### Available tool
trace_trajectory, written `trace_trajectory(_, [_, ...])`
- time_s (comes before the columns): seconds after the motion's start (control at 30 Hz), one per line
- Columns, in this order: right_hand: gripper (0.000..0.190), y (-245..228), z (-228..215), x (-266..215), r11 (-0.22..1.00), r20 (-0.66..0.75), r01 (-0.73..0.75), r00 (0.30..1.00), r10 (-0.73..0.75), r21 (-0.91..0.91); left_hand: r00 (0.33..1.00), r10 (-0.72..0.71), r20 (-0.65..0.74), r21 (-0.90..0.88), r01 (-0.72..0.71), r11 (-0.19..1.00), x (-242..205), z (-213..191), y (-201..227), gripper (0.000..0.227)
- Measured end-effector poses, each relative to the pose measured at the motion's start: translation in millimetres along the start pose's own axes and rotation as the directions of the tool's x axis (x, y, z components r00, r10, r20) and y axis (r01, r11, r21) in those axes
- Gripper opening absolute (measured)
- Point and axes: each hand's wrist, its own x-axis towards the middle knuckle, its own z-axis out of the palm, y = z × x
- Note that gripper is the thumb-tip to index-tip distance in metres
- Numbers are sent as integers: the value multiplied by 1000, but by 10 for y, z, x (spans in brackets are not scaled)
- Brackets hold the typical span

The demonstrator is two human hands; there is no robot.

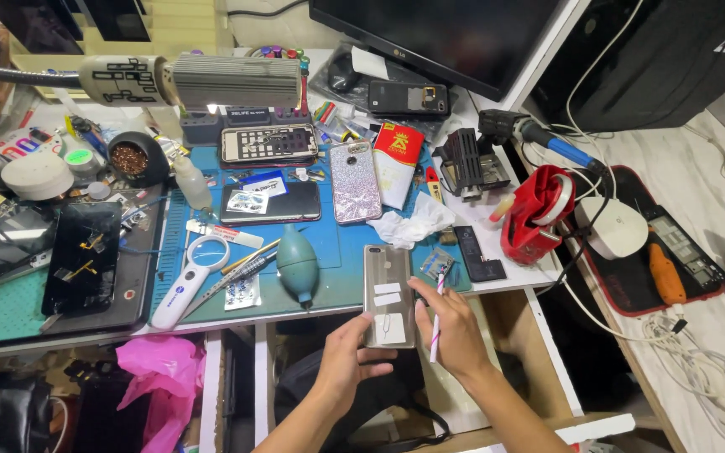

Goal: Writing notes in a notebook and labeling a mobile phone battery component at a repair station.

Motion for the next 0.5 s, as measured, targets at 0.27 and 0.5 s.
trace_trajectory(0.27, [40, 65, -49, 244, 988, 207, -42, 978, 10, 149, 974, 224, 41, -93, -220, 971, 180, -21, -274, 31])
trace_trajectory(0.5, [47, -41, 11, 500, 884, 88, 463, 880, -467, 61, 966, 259, -19, -193, -257, 947, 247, -54, -266, 27])
